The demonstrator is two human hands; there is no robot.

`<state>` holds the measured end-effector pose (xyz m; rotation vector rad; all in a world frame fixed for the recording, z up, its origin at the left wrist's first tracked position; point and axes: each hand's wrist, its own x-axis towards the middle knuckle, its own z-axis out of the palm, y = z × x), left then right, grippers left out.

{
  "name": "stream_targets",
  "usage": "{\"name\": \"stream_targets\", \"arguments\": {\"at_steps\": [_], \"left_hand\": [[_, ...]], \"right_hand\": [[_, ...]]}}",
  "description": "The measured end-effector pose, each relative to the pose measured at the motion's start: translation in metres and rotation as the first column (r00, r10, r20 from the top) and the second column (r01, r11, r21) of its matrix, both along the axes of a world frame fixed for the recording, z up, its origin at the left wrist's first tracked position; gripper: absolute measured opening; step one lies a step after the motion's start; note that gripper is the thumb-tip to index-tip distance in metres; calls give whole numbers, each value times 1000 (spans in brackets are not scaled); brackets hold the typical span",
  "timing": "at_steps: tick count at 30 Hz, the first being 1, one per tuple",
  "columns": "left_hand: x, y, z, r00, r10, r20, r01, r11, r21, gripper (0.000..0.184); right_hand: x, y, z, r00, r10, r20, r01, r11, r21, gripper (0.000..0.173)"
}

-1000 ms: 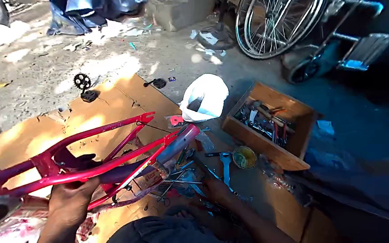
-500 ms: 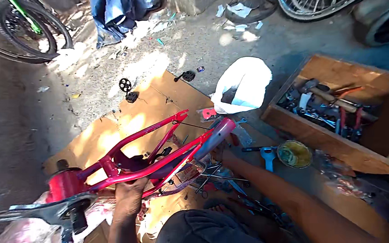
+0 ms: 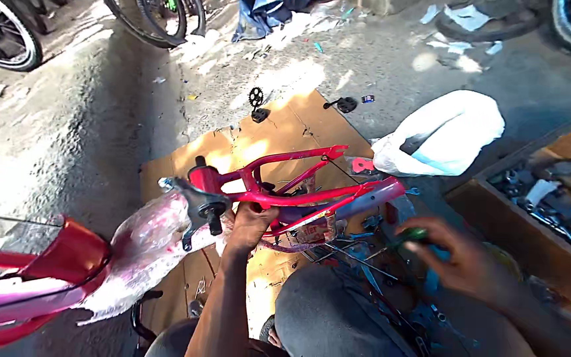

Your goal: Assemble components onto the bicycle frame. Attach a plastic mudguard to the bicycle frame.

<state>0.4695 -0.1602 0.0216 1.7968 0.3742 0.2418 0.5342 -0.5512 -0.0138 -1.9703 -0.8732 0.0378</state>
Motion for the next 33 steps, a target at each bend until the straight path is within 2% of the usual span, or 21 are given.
{"name": "stream_targets", "arguments": {"at_steps": [2, 4, 7, 10, 14, 20, 24, 28, 33], "left_hand": [[6, 2, -5, 998, -11, 59, 13, 999, -41, 45], [11, 5, -9, 996, -15, 83, 19, 999, -46, 44], [12, 5, -7, 997, -14, 78, 18, 999, -51, 44], [12, 7, -7, 999, -16, 47, 18, 998, -52, 47], [13, 10, -5, 999, -45, 30, 46, 999, -11, 47], [15, 12, -12, 998, -60, -14, 60, 998, -3, 49], [12, 8, -5, 998, -60, 26, 61, 997, -51, 52], [9, 8, -8, 999, -49, 17, 49, 998, -43, 51], [9, 6, -7, 999, -44, -19, 43, 998, -45, 54]], "right_hand": [[11, -4, 39, 985, -21, -172, 67, 961, 266, 37], [31, 8, 58, 955, -23, -296, 168, 863, 476, 34], [64, 47, 64, 901, 48, -431, 225, 798, 559, 25], [90, 90, 56, 839, 98, -536, 177, 881, 439, 21], [108, 127, 56, 806, 114, -581, 37, 970, 241, 19], [110, 152, 79, 716, 67, -695, -56, 998, 39, 18], [117, 163, 78, 714, 44, -699, -122, 990, -63, 10], [124, 170, 69, 704, 61, -708, -179, 980, -93, 14], [126, 170, 71, 680, 98, -726, -193, 980, -48, 15]]}}
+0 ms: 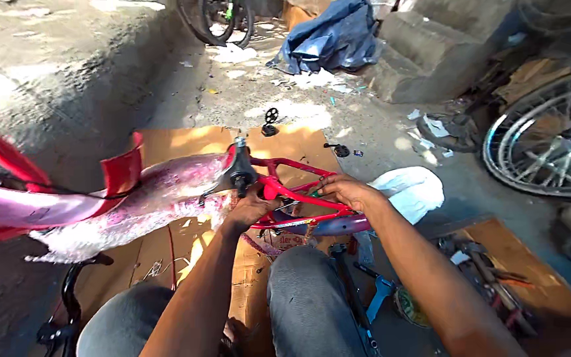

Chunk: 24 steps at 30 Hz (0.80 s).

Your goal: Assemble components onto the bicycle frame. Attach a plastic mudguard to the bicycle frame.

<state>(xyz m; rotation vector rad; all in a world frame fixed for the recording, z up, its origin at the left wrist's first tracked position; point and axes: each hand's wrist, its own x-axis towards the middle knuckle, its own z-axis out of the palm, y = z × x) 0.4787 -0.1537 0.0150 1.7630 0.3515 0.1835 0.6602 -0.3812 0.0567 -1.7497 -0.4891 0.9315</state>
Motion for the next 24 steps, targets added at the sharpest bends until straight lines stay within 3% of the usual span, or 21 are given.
{"name": "stream_targets", "arguments": {"at_steps": [5, 12, 24], "left_hand": [[0, -2, 1, 996, -2, 90, 7, 999, -54, 45], [-7, -7, 9, 999, 5, 40, -5, 1000, 13, 41], [1, 1, -9, 991, 1, 132, -6, 999, 35, 55]], "right_hand": [[0, 4, -2, 999, -16, -52, 17, 1000, 24, 14], [2, 5, -8, 996, -12, -89, 19, 997, 72, 13], [7, 6, -18, 999, -1, -41, 5, 995, 98, 6]]}}
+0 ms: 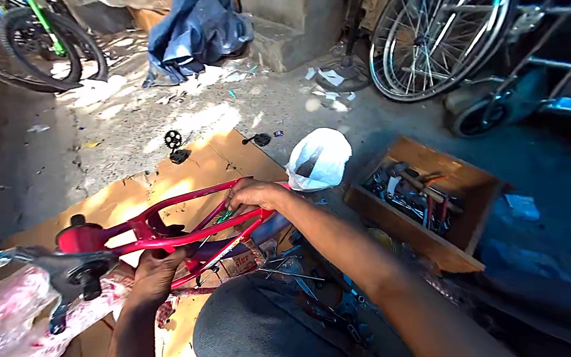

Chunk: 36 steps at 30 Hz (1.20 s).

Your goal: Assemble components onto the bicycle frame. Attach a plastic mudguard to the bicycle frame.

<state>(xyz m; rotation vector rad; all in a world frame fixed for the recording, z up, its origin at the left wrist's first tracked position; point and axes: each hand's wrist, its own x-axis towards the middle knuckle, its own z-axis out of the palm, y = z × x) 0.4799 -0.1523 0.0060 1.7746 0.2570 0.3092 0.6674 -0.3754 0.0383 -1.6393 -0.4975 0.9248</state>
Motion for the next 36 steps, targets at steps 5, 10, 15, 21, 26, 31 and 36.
{"name": "stream_targets", "arguments": {"at_steps": [5, 10, 15, 21, 26, 31, 36], "left_hand": [[0, 3, -2, 1000, 22, 3, -22, 1000, -19, 58], [1, 4, -4, 1000, 23, 7, -22, 1000, -20, 56], [1, 3, -2, 1000, 16, 12, -15, 999, -31, 53], [0, -1, 2, 1000, 9, 10, -8, 998, -58, 50], [-5, -2, 9, 998, 26, -61, -28, 999, -36, 46], [-18, -8, 16, 997, -7, -79, 4, 999, -40, 50], [-52, -18, 34, 945, 63, -321, -21, 991, 135, 73]], "right_hand": [[-1, 2, 2, 1000, 3, 3, -3, 1000, -6, 9], [1, 2, 2, 1000, 14, 0, -14, 1000, -1, 8], [2, 1, 5, 999, 36, -28, -37, 999, -20, 9], [7, 2, 7, 987, 126, -96, -129, 991, -29, 17], [12, 2, 1, 977, 187, -101, -189, 982, -10, 20], [13, 0, 2, 974, 173, -144, -179, 983, -35, 21], [16, 1, -3, 970, 170, -173, -176, 984, -17, 20]]}}
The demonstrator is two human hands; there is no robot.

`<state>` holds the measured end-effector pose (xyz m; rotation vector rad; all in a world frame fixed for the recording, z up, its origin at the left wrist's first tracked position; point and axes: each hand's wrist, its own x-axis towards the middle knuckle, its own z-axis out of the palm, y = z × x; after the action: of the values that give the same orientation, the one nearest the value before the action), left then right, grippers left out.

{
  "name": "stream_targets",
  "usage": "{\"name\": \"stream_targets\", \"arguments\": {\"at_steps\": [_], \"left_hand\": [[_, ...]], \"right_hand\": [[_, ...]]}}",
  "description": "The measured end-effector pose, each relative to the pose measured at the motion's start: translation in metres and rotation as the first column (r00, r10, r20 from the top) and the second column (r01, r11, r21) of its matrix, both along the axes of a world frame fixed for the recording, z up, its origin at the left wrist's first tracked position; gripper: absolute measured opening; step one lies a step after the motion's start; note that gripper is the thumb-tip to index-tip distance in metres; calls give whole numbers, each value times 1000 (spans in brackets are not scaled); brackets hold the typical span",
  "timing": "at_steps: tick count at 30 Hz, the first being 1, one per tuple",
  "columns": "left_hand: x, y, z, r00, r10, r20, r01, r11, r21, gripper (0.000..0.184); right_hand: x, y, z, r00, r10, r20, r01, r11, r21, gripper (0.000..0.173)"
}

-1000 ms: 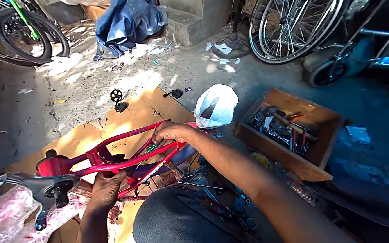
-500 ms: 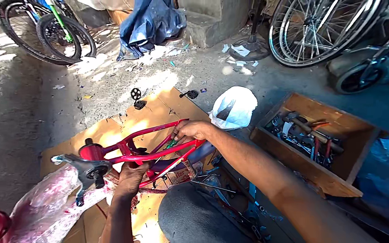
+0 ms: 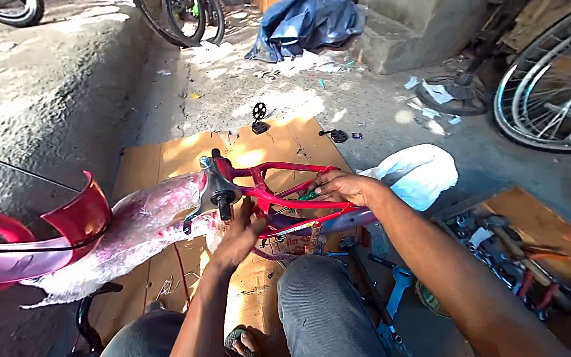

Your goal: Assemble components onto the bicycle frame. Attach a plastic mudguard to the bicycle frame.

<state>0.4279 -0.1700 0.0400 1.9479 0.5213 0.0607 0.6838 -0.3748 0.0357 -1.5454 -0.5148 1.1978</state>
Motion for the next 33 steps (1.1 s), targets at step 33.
{"name": "stream_targets", "arguments": {"at_steps": [33], "left_hand": [[98, -105, -60, 951, -66, 303, -165, 720, 674, 48]], "right_hand": [[-5, -3, -4, 995, -39, 97, 44, 998, -53, 22]]}}
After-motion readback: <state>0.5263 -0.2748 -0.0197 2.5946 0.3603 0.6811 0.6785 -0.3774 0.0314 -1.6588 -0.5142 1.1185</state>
